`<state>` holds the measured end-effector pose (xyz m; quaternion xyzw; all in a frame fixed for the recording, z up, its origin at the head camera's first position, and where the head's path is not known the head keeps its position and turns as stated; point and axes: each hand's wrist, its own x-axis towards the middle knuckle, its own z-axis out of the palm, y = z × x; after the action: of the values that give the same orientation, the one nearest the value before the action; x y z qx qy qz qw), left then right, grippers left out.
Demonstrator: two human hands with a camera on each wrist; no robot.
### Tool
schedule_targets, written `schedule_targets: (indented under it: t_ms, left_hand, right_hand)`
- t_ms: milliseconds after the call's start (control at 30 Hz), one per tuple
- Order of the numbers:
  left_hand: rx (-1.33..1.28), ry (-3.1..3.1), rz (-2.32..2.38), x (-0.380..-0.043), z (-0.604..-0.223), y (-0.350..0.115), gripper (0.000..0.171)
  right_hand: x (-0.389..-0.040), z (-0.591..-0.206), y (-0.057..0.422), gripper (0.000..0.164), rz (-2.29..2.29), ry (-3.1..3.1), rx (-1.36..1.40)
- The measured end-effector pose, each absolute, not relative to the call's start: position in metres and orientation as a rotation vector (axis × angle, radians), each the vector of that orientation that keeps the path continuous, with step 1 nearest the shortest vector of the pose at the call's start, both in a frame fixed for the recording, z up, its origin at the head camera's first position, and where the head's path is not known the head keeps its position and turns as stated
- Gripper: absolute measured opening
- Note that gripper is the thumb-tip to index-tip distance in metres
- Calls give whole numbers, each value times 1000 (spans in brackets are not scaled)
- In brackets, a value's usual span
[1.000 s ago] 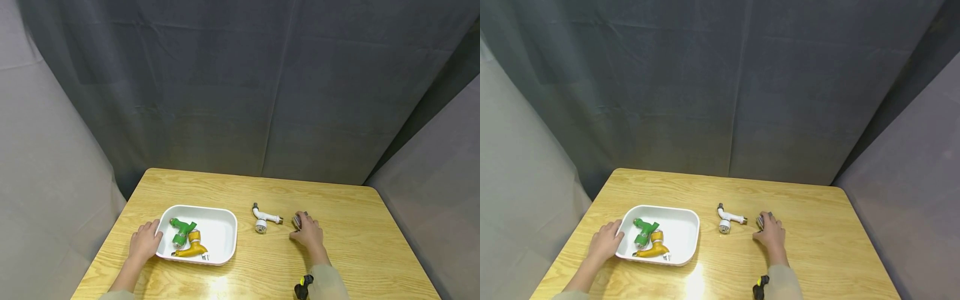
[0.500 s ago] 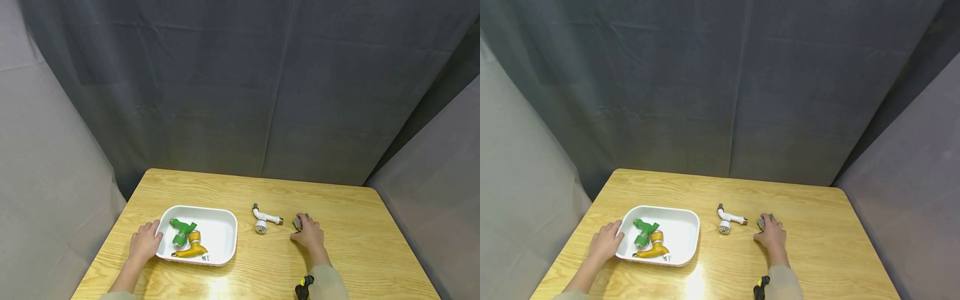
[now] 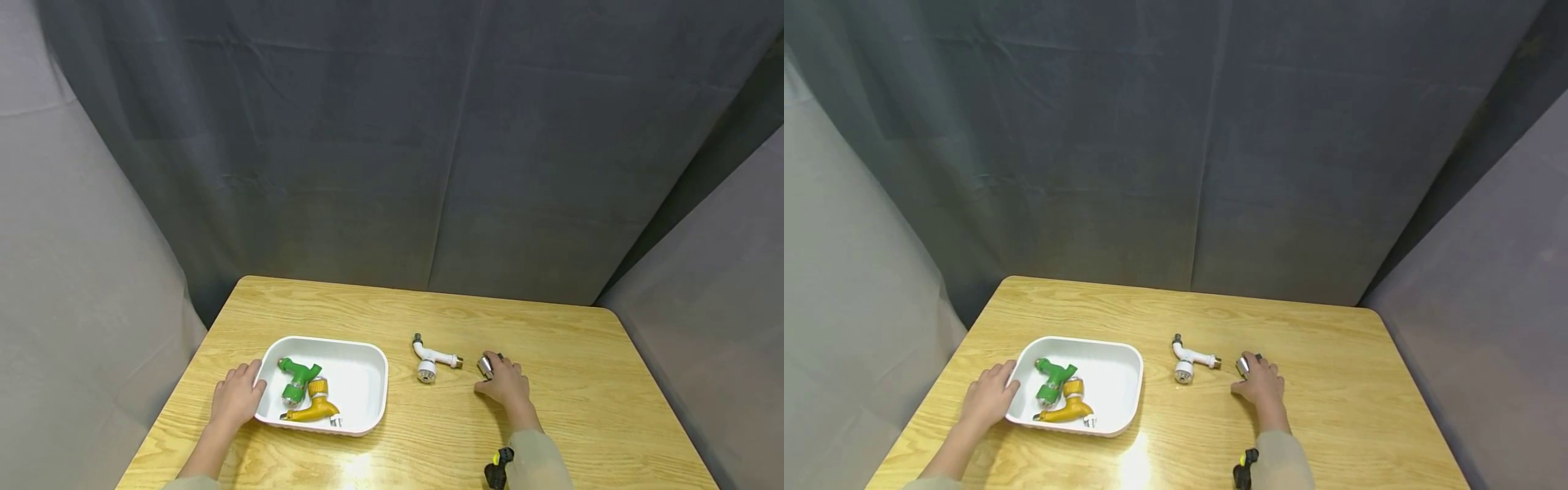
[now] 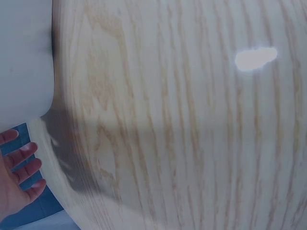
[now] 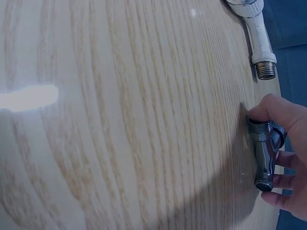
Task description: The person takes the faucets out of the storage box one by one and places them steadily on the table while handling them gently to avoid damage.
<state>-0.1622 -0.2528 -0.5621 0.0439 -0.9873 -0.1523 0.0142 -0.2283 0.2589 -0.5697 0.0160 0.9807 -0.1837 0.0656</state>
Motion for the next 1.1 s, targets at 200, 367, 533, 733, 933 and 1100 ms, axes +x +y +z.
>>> schedule_targets:
  t_ms: [200, 367, 533, 733, 933, 1100]
  left_hand:
    - [135, -3073, -474, -162, -561, -253, 46]
    - [136, -3068, -481, -162, -561, -253, 46]
    - [134, -3065, -482, -162, -561, -252, 46]
    - [136, -3069, -488, -161, -560, -252, 46]
    - [132, -3069, -484, -162, -561, -253, 47]
    - [140, -3072, -487, -162, -561, -252, 47]
  right_hand:
    - [-229, -569, 259, 76, -538, 2931, 40]
    - [-227, -566, 258, 77, -545, 2910, 49]
    - [-225, -564, 258, 78, -556, 2900, 57]
    - [-225, -565, 258, 80, -587, 2898, 76]
    - [-226, -552, 254, 82, -637, 2909, 79]
    - [-230, -536, 243, 82, -636, 2992, 10]
